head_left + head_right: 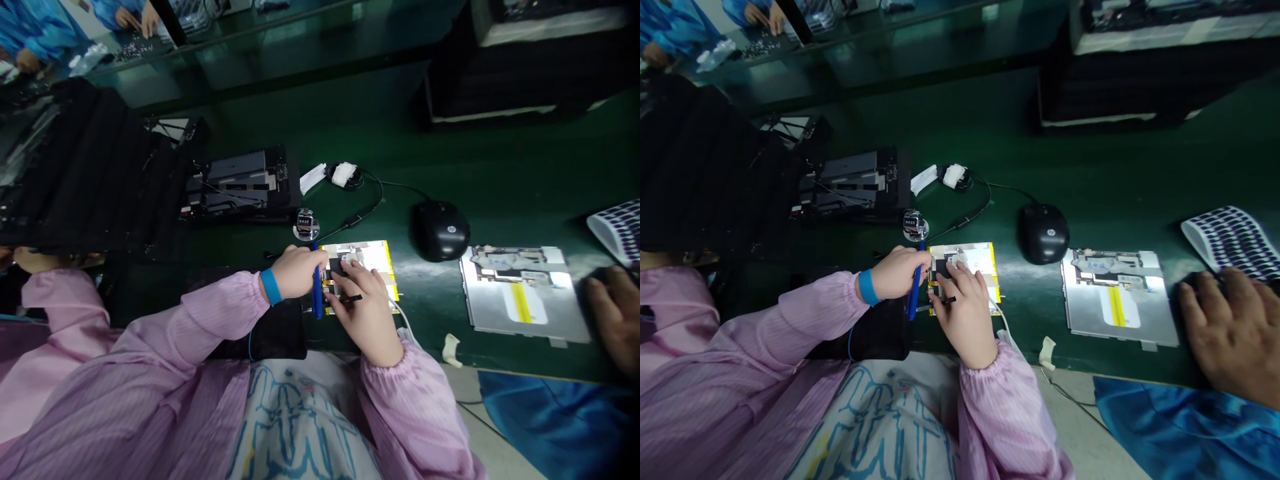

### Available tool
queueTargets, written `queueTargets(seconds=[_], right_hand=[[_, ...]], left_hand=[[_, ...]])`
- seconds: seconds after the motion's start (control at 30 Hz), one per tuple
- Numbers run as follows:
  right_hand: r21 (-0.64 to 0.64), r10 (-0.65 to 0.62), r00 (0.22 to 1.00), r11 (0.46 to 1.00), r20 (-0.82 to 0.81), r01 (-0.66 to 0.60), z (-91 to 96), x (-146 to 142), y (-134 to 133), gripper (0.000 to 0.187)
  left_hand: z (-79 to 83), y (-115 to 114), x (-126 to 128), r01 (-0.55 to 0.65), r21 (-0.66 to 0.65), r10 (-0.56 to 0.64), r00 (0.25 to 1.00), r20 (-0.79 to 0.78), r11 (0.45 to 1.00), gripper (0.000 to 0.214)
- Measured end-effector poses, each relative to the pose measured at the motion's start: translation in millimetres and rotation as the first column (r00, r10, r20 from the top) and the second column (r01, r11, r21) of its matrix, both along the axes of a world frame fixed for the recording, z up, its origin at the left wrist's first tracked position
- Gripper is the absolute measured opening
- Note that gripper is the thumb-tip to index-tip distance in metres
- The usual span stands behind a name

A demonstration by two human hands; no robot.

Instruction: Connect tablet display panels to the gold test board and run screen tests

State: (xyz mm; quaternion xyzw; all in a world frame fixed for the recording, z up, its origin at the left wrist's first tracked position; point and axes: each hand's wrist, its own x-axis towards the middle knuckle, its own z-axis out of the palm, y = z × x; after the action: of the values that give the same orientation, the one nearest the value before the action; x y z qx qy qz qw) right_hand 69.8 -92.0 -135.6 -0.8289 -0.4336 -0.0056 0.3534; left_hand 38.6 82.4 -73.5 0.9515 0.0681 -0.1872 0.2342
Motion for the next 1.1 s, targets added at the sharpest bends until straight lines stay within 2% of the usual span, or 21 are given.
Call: queueTargets(seconds=[0.3, 0.63, 0.7, 0.8, 0.9, 0.97, 1.03, 1.1], right_hand=[[-0.016, 0.008, 1.000, 1.000, 0.022, -0.008, 1.4, 0, 0, 0.026], [-0.197, 0.060, 0.989, 0.980, 0.134, -0.033, 9.2, -5, 2, 0.033], [-0.181, 0.076, 0.989, 0.982, 0.123, -0.053, 10.7, -6, 1, 0.035], [-0.065, 0.059, 0.992, 0.997, 0.113, -0.052, 16.0, -6, -6, 0.032], [0.104, -0.007, 0.999, 0.995, 0.035, 0.003, 26.4, -5, -15, 0.017], [0.209, 0.017, 0.987, 0.978, -0.158, 0.017, 34.1, -4, -21, 0.019], [0.292, 0.071, 0.910, 0.955, -0.409, 0.057, 39.4, -3, -24, 0.019], [0.321, 0.085, 0.793, 0.936, -0.603, 0.145, 40.6, -3, -24, 0.016]], left_hand=[[-1.7, 1, 0, 0.011, -0.048, -0.009, 1.000, 0.025, 0.999, 0.009], [-3.5, 0, -1, 0.018, -0.001, -0.018, 0.999, 0.029, 1.000, 0.005], [-0.8, -1, -3, -0.007, 0.028, 0.005, 0.998, 0.058, 1.000, 0.005], [10.9, -6, -8, -0.102, 0.022, 0.094, 0.965, 0.247, 0.995, 0.011], [26.1, -17, -18, -0.094, -0.196, 0.168, 0.897, 0.408, 0.976, 0.018], [32.6, -26, -25, -0.023, -0.387, 0.176, 0.914, 0.366, 0.922, 0.018], [34.0, -33, -30, -0.003, -0.528, 0.162, 0.953, 0.256, 0.849, 0.018], [31.9, -35, -32, -0.049, -0.609, 0.180, 0.971, 0.156, 0.792, 0.020]])
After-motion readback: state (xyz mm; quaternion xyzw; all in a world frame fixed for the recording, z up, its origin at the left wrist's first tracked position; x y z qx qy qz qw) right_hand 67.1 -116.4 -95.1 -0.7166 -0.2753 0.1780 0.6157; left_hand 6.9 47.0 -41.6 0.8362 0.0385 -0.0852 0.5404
